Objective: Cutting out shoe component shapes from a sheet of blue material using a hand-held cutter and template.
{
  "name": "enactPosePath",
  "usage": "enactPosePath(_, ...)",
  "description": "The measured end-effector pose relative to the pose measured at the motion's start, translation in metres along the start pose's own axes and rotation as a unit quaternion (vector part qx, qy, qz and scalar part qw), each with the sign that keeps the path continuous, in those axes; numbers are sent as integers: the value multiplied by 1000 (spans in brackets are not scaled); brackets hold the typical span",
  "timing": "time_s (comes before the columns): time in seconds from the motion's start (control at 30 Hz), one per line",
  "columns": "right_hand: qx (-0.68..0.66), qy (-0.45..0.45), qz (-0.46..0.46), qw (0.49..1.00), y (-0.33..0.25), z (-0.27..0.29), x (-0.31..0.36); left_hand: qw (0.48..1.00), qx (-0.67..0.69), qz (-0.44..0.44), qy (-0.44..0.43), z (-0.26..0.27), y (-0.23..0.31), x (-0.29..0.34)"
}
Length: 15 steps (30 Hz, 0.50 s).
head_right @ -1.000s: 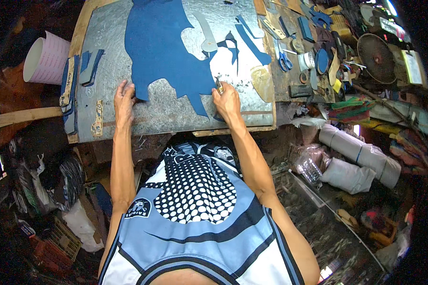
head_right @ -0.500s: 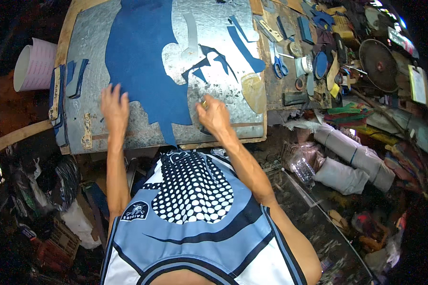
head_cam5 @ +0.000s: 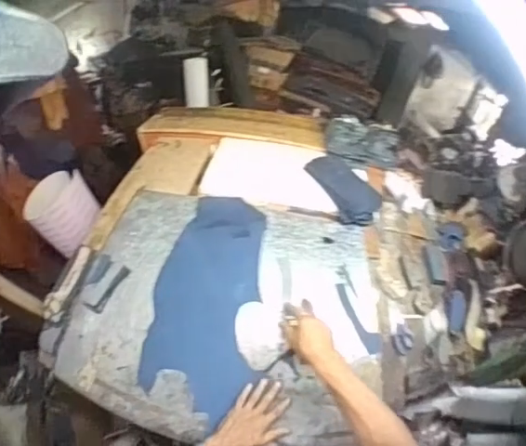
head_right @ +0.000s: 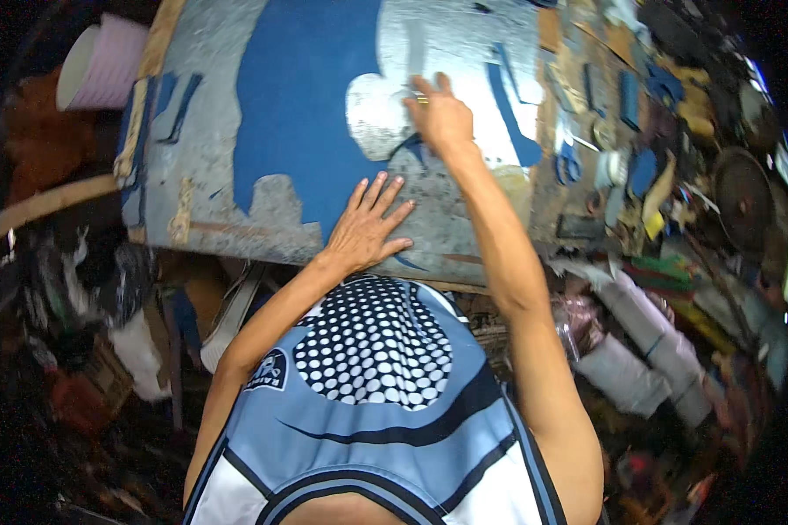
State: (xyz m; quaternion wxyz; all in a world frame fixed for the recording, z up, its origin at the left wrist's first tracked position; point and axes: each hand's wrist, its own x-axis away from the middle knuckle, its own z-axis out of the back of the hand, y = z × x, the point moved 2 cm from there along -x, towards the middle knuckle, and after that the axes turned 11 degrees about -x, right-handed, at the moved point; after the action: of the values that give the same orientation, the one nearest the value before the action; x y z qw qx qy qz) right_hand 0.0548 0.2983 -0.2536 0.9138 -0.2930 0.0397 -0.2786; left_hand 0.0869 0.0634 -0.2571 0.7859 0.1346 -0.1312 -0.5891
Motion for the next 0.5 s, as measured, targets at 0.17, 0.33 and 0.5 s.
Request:
enactPosePath(0.17, 42, 30, 45, 998, 27, 18, -6, 982, -59, 177, 8, 27, -45, 53)
enactPosePath(0.33, 46, 12, 49, 998, -14, 16, -4, 932, -153, 317, 82, 57, -88, 86)
enactPosePath(0.5, 52, -7, 60, 997, -29, 4, -1, 893, -109, 400, 173, 80, -125, 78)
